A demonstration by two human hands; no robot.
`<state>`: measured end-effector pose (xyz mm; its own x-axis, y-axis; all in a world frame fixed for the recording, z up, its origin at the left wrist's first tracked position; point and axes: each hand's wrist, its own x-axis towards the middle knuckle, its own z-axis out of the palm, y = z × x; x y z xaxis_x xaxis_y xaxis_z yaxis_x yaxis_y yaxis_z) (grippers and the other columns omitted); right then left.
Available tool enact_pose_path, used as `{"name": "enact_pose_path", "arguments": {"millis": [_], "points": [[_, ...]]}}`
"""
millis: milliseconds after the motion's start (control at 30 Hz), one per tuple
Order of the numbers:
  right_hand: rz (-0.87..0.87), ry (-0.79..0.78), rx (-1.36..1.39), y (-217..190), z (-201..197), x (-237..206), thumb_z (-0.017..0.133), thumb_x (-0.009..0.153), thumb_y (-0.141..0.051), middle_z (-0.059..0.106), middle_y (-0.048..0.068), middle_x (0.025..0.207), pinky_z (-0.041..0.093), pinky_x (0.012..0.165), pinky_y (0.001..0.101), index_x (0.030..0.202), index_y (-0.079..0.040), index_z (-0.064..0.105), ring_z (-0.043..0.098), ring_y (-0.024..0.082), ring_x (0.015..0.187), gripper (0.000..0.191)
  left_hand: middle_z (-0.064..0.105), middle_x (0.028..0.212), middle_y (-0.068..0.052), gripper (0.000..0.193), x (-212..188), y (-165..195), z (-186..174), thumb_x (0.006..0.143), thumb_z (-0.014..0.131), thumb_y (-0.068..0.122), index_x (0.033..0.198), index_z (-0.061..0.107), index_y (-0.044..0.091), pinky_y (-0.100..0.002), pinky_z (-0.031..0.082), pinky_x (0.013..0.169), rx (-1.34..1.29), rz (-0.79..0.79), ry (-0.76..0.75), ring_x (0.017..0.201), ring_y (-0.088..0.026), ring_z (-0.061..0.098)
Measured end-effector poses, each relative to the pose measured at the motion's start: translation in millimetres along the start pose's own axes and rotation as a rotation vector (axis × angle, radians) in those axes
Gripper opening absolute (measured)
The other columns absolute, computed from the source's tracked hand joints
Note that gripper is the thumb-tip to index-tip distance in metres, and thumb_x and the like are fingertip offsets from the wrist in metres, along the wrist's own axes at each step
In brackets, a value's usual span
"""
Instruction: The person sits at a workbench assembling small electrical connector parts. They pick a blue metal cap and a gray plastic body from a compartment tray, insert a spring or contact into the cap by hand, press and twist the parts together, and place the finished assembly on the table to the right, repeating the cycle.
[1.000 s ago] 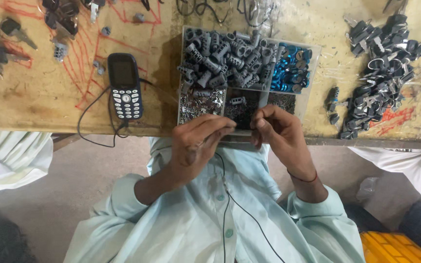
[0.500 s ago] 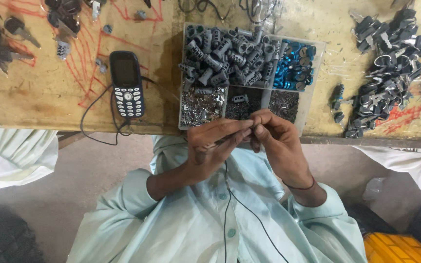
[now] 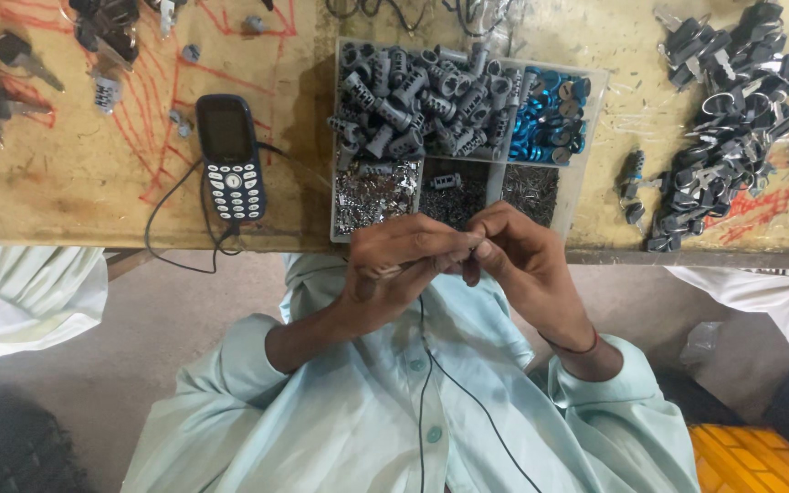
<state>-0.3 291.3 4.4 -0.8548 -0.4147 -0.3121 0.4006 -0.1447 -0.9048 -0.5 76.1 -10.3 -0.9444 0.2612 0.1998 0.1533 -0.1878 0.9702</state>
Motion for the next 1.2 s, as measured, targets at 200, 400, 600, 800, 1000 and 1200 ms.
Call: {"name": "enact_pose_path", "arguments": {"millis": [200, 400, 600, 800, 1000, 1200], "points": [[-0.263, 0.157, -0.6, 1.0, 6.5, -2.5, 0.067, 0.1, -0.001, 0.06, 0.007, 0.11, 0.06, 0.079, 0.0273, 0.108, 0.0, 0.062, 0.068, 0.013, 0.092, 0.01, 0.074, 0.109, -0.013, 0.027, 5.5, 10.1, -12.1, 0.097, 0.07, -0.005, 0.123, 0.069, 0.002, -0.03, 0.064, 0.082, 0.174, 0.047, -0.089, 0.098, -0.02, 0.076], [-0.361, 0.163, -0.648, 1.0, 1.3, 1.5, 0.072, 0.097, 0.005, 0.059, 0.01, 0.117, 0.059, 0.084, 0.0304, 0.125, -0.007, 0.046, 0.067, 0.017, 0.1, 0.041, 0.075, 0.097, -0.011, 0.012, 9.4, 14.9, -8.8, 0.094, 0.075, 0.002, 0.105, 0.072, 0.001, -0.029, 0.059, 0.075, 0.338, -0.143, -0.063, 0.087, -0.018, 0.075], [0.039, -0.073, 0.02, -7.4, -2.8, 8.6, 0.06, 0.103, 0.002, 0.057, 0.014, 0.117, 0.06, 0.076, 0.0301, 0.142, -0.008, 0.031, 0.066, 0.016, 0.089, 0.05, 0.075, 0.1, -0.008, 0.016, 7.8, 9.8, -14.9, 0.095, 0.072, 0.01, 0.107, 0.072, -0.001, -0.025, 0.061, 0.082, -0.106, -0.404, -0.111, 0.091, -0.011, 0.075], [-0.13, 0.049, -0.622, -32.2, 3.2, 13.5, 0.068, 0.1, -0.003, 0.063, 0.008, 0.112, 0.059, 0.073, 0.0294, 0.12, -0.009, 0.053, 0.068, 0.016, 0.09, 0.026, 0.075, 0.099, -0.006, 0.014, 4.6, 7.4, -12.1, 0.096, 0.074, 0.01, 0.106, 0.073, 0.001, -0.026, 0.058, 0.08, 0.147, -0.226, -0.048, 0.087, -0.01, 0.071], [-0.13, 0.169, -1.586, -37.1, -24.4, 13.1, 0.076, 0.087, -0.013, 0.061, 0.011, 0.093, 0.049, 0.065, 0.0439, 0.1, -0.006, 0.068, 0.067, 0.031, 0.083, 0.017, 0.072, 0.091, -0.004, 0.013, 13.2, 3.0, -11.3, 0.094, 0.073, 0.012, 0.103, 0.073, 0.003, -0.024, 0.058, 0.074, 0.014, -0.47, -0.082, 0.08, -0.008, 0.07], [-0.121, 0.292, -1.27, -29.4, -28.8, 10.8, 0.075, 0.091, -0.004, 0.065, 0.009, 0.093, 0.052, 0.064, 0.0357, 0.099, -0.005, 0.069, 0.069, 0.023, 0.075, 0.01, 0.073, 0.091, -0.003, 0.008, 12.7, -1.9, -9.1, 0.089, 0.075, 0.004, 0.096, 0.072, 0.002, -0.024, 0.059, 0.074, 0.086, -0.285, -0.048, 0.08, -0.008, 0.072]]}}
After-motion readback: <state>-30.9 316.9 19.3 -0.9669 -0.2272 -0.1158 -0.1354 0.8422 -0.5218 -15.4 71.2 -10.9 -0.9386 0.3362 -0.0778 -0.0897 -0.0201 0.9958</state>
